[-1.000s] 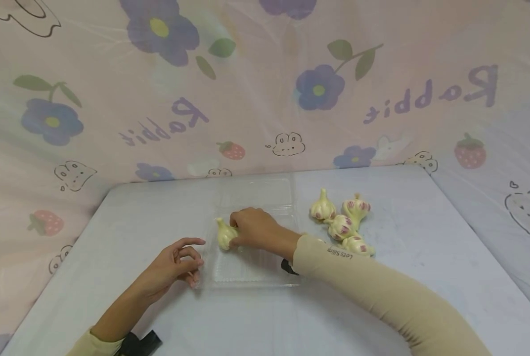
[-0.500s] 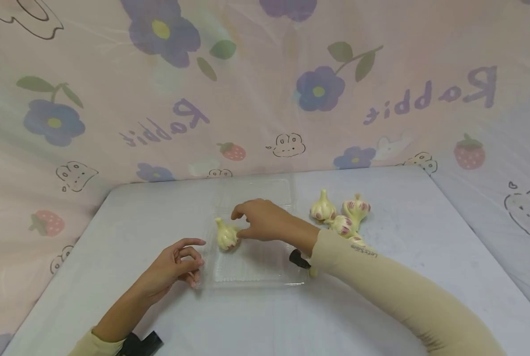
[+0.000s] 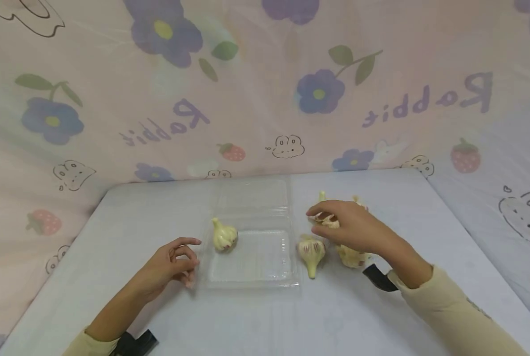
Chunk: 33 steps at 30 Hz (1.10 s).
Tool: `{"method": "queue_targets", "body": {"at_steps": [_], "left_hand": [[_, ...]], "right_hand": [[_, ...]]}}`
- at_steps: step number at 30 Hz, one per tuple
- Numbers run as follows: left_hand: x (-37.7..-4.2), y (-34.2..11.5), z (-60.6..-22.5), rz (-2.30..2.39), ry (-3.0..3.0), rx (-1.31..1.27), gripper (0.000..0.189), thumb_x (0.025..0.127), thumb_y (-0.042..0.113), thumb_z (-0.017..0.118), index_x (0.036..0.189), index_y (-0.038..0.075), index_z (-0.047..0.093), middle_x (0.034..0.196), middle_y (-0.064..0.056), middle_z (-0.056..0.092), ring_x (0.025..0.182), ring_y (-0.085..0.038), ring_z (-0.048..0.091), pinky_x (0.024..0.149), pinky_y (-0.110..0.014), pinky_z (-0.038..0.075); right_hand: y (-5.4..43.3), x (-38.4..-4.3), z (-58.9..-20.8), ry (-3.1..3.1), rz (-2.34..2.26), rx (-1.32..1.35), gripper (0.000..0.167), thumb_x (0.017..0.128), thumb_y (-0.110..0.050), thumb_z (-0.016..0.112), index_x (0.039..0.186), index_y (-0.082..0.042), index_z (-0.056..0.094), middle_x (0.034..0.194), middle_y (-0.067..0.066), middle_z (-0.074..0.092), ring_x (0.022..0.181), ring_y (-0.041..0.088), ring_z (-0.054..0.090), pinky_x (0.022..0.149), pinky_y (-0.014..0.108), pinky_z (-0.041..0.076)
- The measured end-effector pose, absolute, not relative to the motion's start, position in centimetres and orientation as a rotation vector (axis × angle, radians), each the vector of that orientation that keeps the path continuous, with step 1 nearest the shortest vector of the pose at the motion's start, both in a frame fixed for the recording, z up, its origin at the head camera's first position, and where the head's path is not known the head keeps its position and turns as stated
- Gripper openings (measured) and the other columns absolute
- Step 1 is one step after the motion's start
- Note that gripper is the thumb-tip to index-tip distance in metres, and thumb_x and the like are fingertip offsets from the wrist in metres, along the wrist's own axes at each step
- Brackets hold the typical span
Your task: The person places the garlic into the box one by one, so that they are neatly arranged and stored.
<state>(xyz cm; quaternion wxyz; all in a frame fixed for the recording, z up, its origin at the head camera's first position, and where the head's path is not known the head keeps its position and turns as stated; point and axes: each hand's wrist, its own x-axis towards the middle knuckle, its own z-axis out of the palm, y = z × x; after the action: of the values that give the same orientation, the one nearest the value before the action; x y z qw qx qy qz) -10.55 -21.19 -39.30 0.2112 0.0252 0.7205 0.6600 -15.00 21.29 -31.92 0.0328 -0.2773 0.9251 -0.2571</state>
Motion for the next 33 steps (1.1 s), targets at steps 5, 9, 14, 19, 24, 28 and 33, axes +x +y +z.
{"method": "queue_targets", "body": {"at_steps": [5, 9, 14, 19, 24, 28, 33], "left_hand": [[-10.8, -21.3, -39.0, 1.834, 2.016, 0.084, 0.063, 0.092, 0.005, 0.067, 0.145, -0.005, 0.034, 0.087, 0.001, 0.059, 0.059, -0.012, 0.062, 0.057, -0.029, 0.060], [-10.9, -21.5, -39.0, 1.836, 2.000, 0.104, 0.066, 0.092, 0.007, 0.068, 0.146, -0.007, 0.032, 0.088, 0.002, 0.058, 0.060, -0.011, 0.062, 0.057, -0.029, 0.060], [-10.9, -21.5, -39.1, 1.840, 1.986, 0.105, 0.066, 0.093, 0.007, 0.068, 0.146, -0.007, 0.031, 0.089, 0.002, 0.058, 0.060, -0.011, 0.063, 0.057, -0.028, 0.060], [-10.9, -21.4, -39.3, 1.854, 1.974, 0.103, 0.065, 0.093, 0.006, 0.067, 0.146, -0.007, 0.031, 0.088, 0.003, 0.058, 0.060, -0.011, 0.063, 0.057, -0.028, 0.060], [-10.8, -21.4, -39.6, 1.859, 1.975, 0.099, 0.065, 0.093, 0.006, 0.067, 0.146, -0.007, 0.031, 0.087, 0.003, 0.059, 0.059, -0.011, 0.062, 0.057, -0.027, 0.060], [-10.8, -21.3, -39.6, 1.854, 1.989, 0.107, 0.064, 0.093, 0.006, 0.066, 0.145, -0.006, 0.032, 0.087, 0.002, 0.059, 0.059, -0.011, 0.063, 0.057, -0.028, 0.060], [-11.0, -21.2, -39.6, 1.853, 1.988, 0.109, 0.065, 0.093, 0.007, 0.068, 0.145, -0.006, 0.032, 0.087, 0.003, 0.059, 0.059, -0.011, 0.063, 0.057, -0.028, 0.060]], "right_hand": [[24.7, -13.9, -32.8, 2.930, -0.773, -0.746, 0.036, 0.096, -0.038, 0.066, 0.129, -0.026, 0.063, 0.126, -0.005, 0.067, 0.108, 0.022, 0.066, 0.082, 0.041, 0.055], [26.8, -13.5, -33.8, 2.955, -0.737, -0.731, 0.040, 0.095, -0.037, 0.068, 0.132, -0.026, 0.060, 0.126, -0.008, 0.067, 0.107, 0.017, 0.065, 0.082, 0.037, 0.056], [30.0, -13.8, -34.5, 2.968, -0.664, -0.758, 0.044, 0.094, -0.035, 0.069, 0.135, -0.027, 0.057, 0.126, -0.010, 0.066, 0.104, -0.002, 0.061, 0.075, 0.029, 0.054], [32.3, -14.5, -35.0, 2.993, -0.598, -0.793, 0.048, 0.090, -0.031, 0.075, 0.134, -0.033, 0.057, 0.124, -0.014, 0.065, 0.103, -0.006, 0.060, 0.076, 0.027, 0.054], [32.9, -15.0, -35.8, 2.842, -0.589, -0.793, 0.049, 0.090, -0.038, 0.072, 0.135, -0.027, 0.057, 0.128, -0.007, 0.065, 0.108, -0.003, 0.060, 0.080, 0.030, 0.055], [33.6, -15.2, -36.3, 2.787, -0.581, -0.791, 0.054, 0.088, -0.040, 0.074, 0.135, -0.021, 0.057, 0.129, -0.003, 0.065, 0.109, -0.002, 0.060, 0.080, 0.030, 0.055], [33.7, -15.5, -37.3, 2.731, -0.584, -0.808, 0.054, 0.086, -0.045, 0.074, 0.132, -0.022, 0.059, 0.125, -0.004, 0.066, 0.108, 0.004, 0.063, 0.080, 0.026, 0.055]]}}
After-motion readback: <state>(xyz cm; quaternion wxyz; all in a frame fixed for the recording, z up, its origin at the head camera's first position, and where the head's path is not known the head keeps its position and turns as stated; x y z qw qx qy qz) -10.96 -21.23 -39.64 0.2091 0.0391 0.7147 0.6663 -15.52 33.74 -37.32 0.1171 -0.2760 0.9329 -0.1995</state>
